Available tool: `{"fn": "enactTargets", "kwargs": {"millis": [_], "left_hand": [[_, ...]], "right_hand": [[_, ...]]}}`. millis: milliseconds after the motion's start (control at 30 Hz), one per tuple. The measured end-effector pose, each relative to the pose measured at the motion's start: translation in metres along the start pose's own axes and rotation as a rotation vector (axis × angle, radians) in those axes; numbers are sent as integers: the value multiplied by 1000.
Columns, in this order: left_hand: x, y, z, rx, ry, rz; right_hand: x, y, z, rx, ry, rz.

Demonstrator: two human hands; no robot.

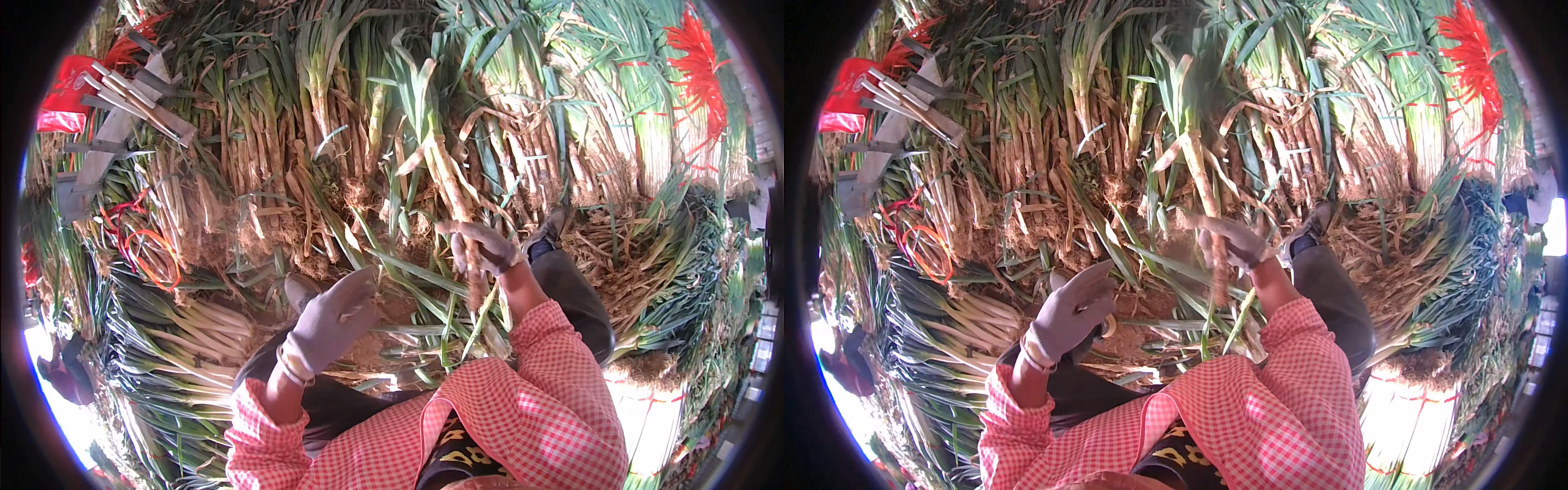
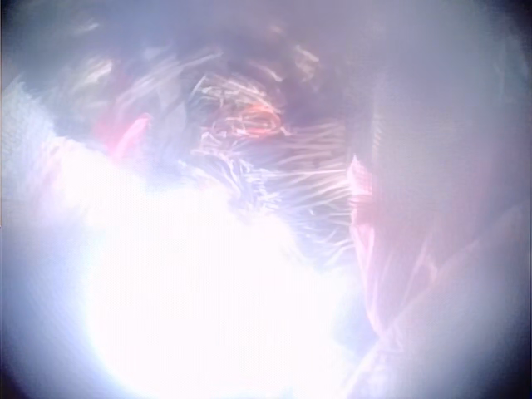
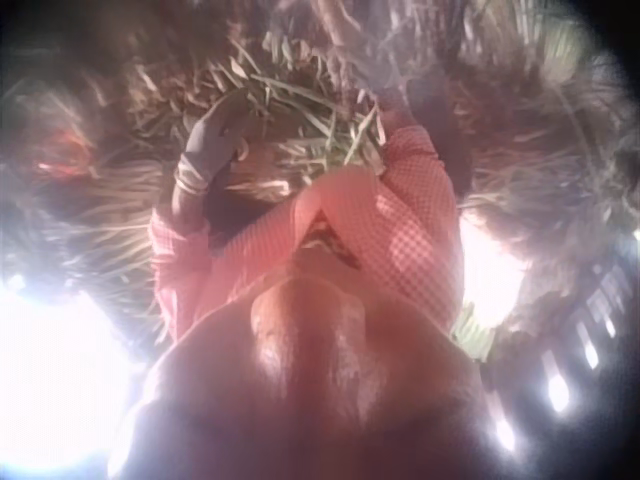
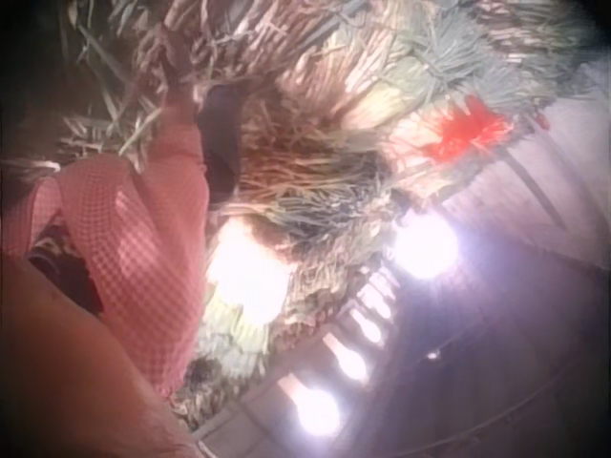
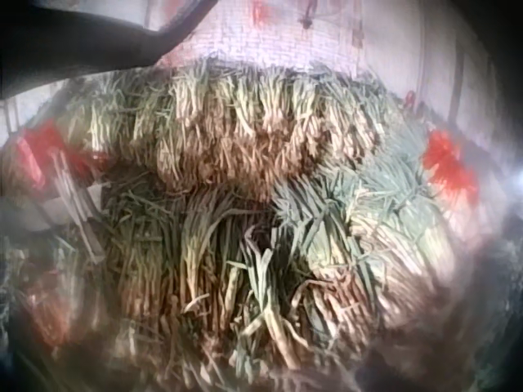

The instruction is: The person sorts through a large pile of green onions, picking up individual stalks, removing dry outer layers, and placing them back into the pile. The person repeatedly handles the onions, separating and arranging them by hand.

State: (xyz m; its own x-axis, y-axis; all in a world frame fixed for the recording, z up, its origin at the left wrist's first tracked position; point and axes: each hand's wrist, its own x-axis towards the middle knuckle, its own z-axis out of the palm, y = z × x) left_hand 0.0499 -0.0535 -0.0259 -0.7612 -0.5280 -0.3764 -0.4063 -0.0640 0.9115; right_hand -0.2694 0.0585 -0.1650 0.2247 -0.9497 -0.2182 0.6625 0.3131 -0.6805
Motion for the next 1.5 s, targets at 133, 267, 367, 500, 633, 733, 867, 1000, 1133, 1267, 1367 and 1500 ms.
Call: {"fn": "enactTargets", "kwargs": {"millis": [133,267,367,500,633,733,867,1000,1133,1267,1367,1500], "left_hand": [[17,-2,24,-92,-66,79],[46,-2,40,-350,-1,68],[65,5,49,-577,3,-14],[67,22,49,-1038,-191,97],[46,37,37,-1241,-149,290],[34,39,41,-1088,36,381],[28,31,53,-930,-33,204],[27,28,48,-1003,42,160],[26,22,48,-854,19,21],[36,16,56,-978,140,81],[48,17,57,-1122,147,223],[49,25,37,-991,216,272]], "right_hand": [[18,-26,39,-45,703,95],[-55,-36,94,-138,245,-68],[-123,-25,143,-287,158,-49],[-185,9,189,-250,321,175],[-188,35,213,-212,356,346],[-144,28,219,-574,332,319],[-50,1,210,-1226,319,-154],[-7,1,204,-1299,572,-321],[-21,24,200,-1234,727,-542],[-27,40,203,-389,934,-459],[-21,37,212,29,731,-511],[-23,24,232,-26,383,-485]]}}
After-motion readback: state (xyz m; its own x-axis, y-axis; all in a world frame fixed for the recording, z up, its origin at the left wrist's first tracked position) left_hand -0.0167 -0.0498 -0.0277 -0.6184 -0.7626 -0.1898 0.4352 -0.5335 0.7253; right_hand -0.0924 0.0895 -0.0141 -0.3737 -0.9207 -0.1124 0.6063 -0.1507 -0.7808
